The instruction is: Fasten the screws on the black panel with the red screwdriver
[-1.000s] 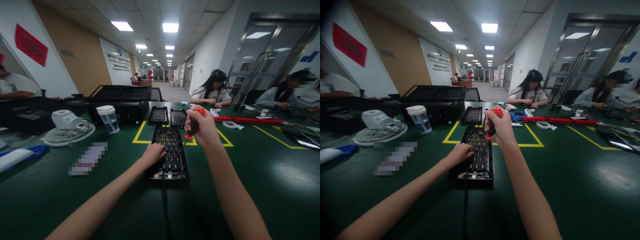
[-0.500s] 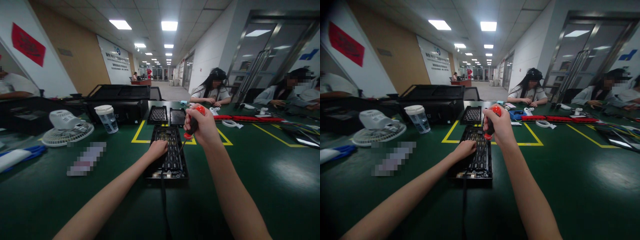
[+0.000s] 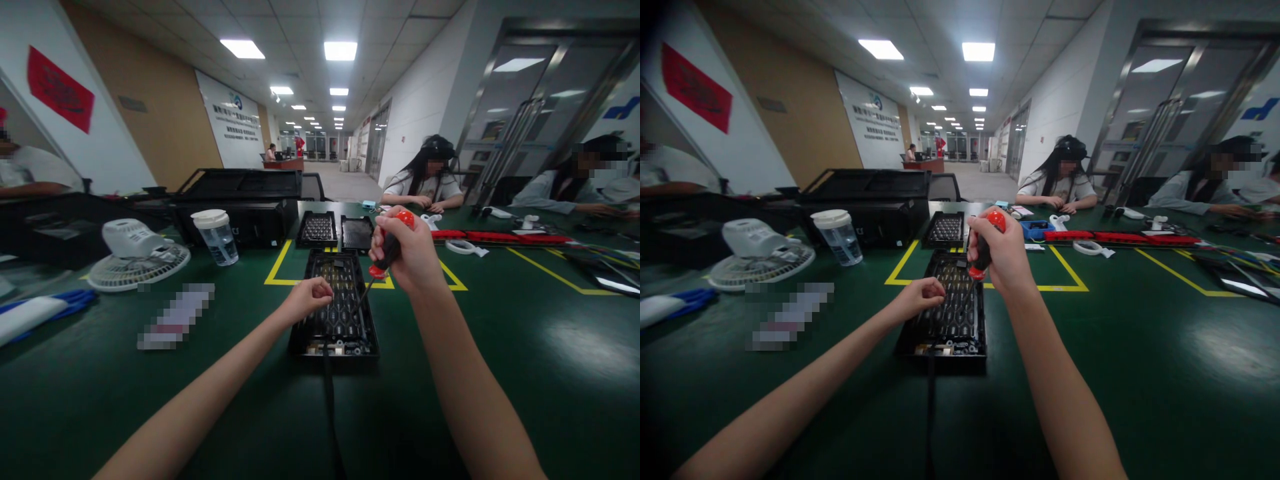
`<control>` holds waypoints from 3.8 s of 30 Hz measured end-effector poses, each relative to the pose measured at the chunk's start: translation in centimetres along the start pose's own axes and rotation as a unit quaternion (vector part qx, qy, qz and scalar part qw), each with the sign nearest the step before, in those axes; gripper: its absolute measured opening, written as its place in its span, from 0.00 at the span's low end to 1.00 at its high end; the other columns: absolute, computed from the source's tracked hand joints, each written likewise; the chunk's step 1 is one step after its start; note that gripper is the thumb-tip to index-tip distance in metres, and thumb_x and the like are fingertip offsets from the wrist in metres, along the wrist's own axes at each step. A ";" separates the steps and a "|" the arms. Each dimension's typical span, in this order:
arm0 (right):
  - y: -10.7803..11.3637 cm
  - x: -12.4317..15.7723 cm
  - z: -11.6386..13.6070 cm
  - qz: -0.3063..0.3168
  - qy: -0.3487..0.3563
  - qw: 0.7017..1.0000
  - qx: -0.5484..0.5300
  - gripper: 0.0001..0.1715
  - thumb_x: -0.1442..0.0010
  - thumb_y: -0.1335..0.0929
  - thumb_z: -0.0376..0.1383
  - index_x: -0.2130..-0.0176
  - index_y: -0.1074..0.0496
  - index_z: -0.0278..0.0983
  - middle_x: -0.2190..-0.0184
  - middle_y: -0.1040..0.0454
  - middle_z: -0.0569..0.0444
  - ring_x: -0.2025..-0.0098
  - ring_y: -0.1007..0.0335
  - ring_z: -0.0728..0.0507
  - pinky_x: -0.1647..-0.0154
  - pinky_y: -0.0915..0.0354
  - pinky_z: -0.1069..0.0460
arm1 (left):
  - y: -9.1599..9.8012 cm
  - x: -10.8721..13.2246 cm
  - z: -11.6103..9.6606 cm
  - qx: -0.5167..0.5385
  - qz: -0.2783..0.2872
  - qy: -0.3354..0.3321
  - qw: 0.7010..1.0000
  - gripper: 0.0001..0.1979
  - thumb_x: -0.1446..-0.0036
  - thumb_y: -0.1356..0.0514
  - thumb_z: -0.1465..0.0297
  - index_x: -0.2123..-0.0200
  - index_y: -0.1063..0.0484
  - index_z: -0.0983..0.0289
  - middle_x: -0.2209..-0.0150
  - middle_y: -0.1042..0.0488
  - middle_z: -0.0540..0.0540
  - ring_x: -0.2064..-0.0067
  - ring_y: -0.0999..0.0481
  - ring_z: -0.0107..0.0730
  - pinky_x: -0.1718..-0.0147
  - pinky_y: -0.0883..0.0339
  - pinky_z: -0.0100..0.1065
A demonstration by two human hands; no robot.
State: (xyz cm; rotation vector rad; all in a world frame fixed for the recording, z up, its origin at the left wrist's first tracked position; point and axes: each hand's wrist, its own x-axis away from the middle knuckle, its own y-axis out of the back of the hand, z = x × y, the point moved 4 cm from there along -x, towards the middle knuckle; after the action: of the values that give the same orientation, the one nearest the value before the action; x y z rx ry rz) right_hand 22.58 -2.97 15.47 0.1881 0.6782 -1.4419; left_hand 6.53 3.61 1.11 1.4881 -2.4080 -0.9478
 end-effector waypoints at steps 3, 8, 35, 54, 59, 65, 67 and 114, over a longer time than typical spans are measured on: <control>-0.2 0.1 0.1 0.003 0.002 1.000 -0.012 0.09 0.49 0.34 0.33 0.74 0.42 0.38 0.86 0.39 0.64 0.87 0.45 0.54 0.85 0.44 0.57 | 0.1 1.2 -0.4 0.071 0.004 0.013 0.997 0.07 0.54 0.39 0.71 0.69 0.31 0.66 0.74 0.28 0.49 0.71 0.28 0.27 0.70 0.35 0.29; -0.7 0.2 0.4 0.014 0.004 0.999 -0.051 0.10 0.48 0.35 0.33 0.75 0.44 0.38 0.86 0.40 0.64 0.87 0.46 0.54 0.85 0.46 0.57 | -0.1 3.7 -1.5 0.101 -0.007 0.013 0.995 0.11 0.55 0.37 0.68 0.67 0.32 0.65 0.74 0.29 0.48 0.72 0.29 0.25 0.71 0.35 0.28; -2.9 2.0 2.2 0.098 0.024 0.992 -0.076 0.15 0.49 0.35 0.40 0.77 0.46 0.39 0.87 0.42 0.65 0.90 0.49 0.54 0.90 0.47 0.56 | -1.8 7.1 -2.3 0.295 -0.033 0.103 0.949 0.13 0.58 0.34 0.68 0.66 0.26 0.65 0.70 0.24 0.51 0.68 0.26 0.28 0.67 0.33 0.29; -3.3 2.2 2.1 0.170 0.027 0.981 -0.092 0.17 0.51 0.33 0.46 0.77 0.43 0.39 0.87 0.41 0.64 0.90 0.49 0.54 0.90 0.47 0.57 | -2.5 7.2 -1.8 0.368 0.029 0.090 0.925 0.11 0.54 0.36 0.66 0.65 0.25 0.64 0.67 0.24 0.52 0.67 0.26 0.26 0.63 0.33 0.29; -3.4 2.1 1.9 0.133 0.032 0.987 -0.086 0.17 0.51 0.33 0.46 0.77 0.43 0.40 0.87 0.41 0.65 0.90 0.49 0.55 0.91 0.47 0.57 | -2.3 7.2 -2.1 0.324 0.008 0.099 0.941 0.13 0.54 0.37 0.65 0.65 0.25 0.65 0.67 0.24 0.54 0.67 0.26 0.30 0.64 0.32 0.32; -3.8 2.0 1.5 0.123 0.041 0.986 -0.107 0.13 0.48 0.35 0.42 0.76 0.43 0.39 0.86 0.40 0.64 0.89 0.48 0.54 0.90 0.46 0.57 | -1.6 7.3 -2.5 0.270 -0.017 0.098 0.958 0.14 0.53 0.38 0.64 0.63 0.27 0.66 0.66 0.24 0.55 0.66 0.26 0.33 0.64 0.32 0.34; -3.9 2.0 1.5 0.129 0.048 0.984 -0.113 0.13 0.48 0.35 0.41 0.76 0.43 0.38 0.86 0.40 0.64 0.90 0.48 0.54 0.91 0.46 0.57 | -1.4 7.3 -2.6 0.248 -0.010 0.088 0.965 0.14 0.51 0.39 0.64 0.62 0.27 0.66 0.65 0.24 0.55 0.64 0.26 0.34 0.63 0.33 0.34; -7.3 2.0 -7.0 0.175 -0.062 0.977 -0.107 0.07 0.42 0.44 0.37 0.65 0.42 0.37 0.77 0.31 0.57 0.78 0.34 0.49 0.76 0.38 0.54 | 1.1 7.2 1.7 -0.426 -0.050 0.090 0.899 0.17 0.38 0.56 0.68 0.47 0.41 0.62 0.61 0.28 0.58 0.58 0.28 0.37 0.62 0.36 0.33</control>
State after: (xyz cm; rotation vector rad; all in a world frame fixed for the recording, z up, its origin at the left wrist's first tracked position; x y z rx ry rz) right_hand 13.46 -2.21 10.83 0.0450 0.6566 -1.0266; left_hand 1.40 -1.39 -0.93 1.2557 -1.4473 -1.5277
